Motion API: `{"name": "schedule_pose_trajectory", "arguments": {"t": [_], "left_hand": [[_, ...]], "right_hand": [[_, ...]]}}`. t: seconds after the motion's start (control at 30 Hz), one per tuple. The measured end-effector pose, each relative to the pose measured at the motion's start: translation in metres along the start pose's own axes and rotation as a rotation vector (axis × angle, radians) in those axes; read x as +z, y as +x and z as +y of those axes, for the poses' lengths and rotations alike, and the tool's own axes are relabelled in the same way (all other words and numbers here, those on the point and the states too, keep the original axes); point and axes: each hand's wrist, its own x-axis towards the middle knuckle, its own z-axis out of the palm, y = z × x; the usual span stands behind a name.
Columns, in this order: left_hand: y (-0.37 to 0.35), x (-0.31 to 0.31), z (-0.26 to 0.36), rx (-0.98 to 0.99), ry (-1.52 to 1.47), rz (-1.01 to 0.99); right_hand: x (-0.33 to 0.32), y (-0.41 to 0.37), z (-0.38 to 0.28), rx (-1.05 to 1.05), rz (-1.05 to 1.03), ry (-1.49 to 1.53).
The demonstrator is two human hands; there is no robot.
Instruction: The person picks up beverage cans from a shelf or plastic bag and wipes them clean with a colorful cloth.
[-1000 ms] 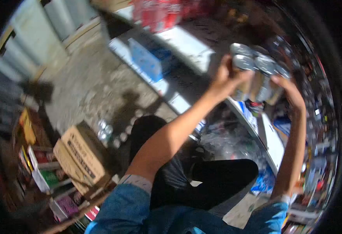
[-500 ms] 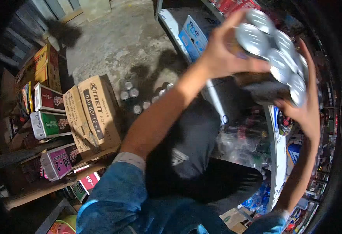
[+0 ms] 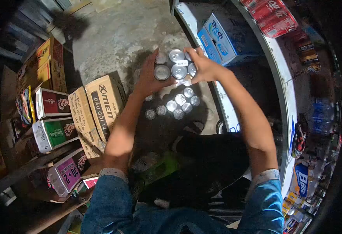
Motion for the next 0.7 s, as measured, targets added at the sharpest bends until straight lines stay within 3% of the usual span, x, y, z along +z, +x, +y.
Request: {"name": "schedule_pose_trajectory", "arguments": {"t": [0.13, 0.37, 0.43, 0.57, 0.63, 0.7], "left_hand": [[-0.003, 0.025, -0.030, 0.095, 0.104, -0.095], [-0.003, 0.052, -0.050, -0.043, 0.047, -0.227], [-0.006, 0.060, -0.057, -0.083, 0.113, -0.235], [-0.012, 0.072, -0.078, -0.084, 0.214, -0.266], [-0.017, 0.073, -0.081, -0.234, 0.208, -0.364], [-0.022, 0.077, -0.085, -0.225, 0.287, -0.370]], "right_hand": [[0.045, 0.012, 0.033, 0.028, 0.072, -0.039], [0.069, 0.020, 0.041, 0.322, -0.017, -0.175], [0.084, 0.027, 0.051, 0.306, 0.035, -0.174], [0.107, 0.046, 0.071, 0.364, -0.073, -0.152], [0.131, 0.046, 0.077, 0.243, 0.021, -0.201], [0.148, 0.049, 0.084, 0.294, -0.014, -0.131]]}}
